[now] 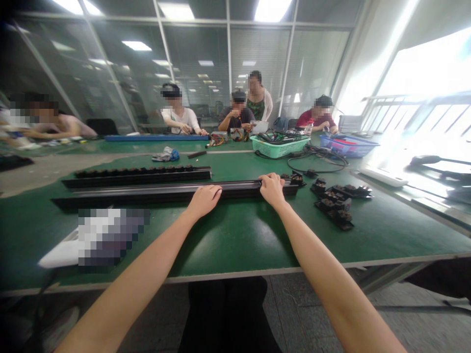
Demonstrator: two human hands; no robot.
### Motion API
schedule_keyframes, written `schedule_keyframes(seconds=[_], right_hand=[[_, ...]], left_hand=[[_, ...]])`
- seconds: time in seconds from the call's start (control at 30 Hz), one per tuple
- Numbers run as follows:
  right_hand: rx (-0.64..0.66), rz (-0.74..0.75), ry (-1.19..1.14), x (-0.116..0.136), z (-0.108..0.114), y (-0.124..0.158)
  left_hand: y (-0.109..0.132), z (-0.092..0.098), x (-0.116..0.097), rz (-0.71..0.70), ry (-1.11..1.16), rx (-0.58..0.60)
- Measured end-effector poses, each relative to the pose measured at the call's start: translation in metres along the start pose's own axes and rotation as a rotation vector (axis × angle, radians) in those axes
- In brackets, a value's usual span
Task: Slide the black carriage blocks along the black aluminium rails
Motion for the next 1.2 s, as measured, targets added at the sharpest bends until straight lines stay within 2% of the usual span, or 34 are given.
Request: schedule_keyframes(seconds=[0.33,0.7,1.2], right_hand=[[-0.012,-0.039,0.111,-0.009,-0.007,-0.001],[-0.036,-0.127,-0.018,-0.016,-0.011,-0.001],[-0.045,-0.160,-0.027,-0.019,-0.009,-0.002]], left_hand=[[0.000,0.000,0.001,-0.001,-0.011,-0.003],[-0.001,0.001,0.001,0.005,0.018,-0.015],[0.000,0.000,0.002,0.011,0.020,-0.001]])
Point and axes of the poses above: each hand's wrist, its own y-axis away from the middle knuckle, its own z-axis out of the back of the hand, x = y × z, the point moved 10 cm from there along -y, towards the middle knuckle, and after that the axes turned 1 degree about -z, right-handed, at the moved point
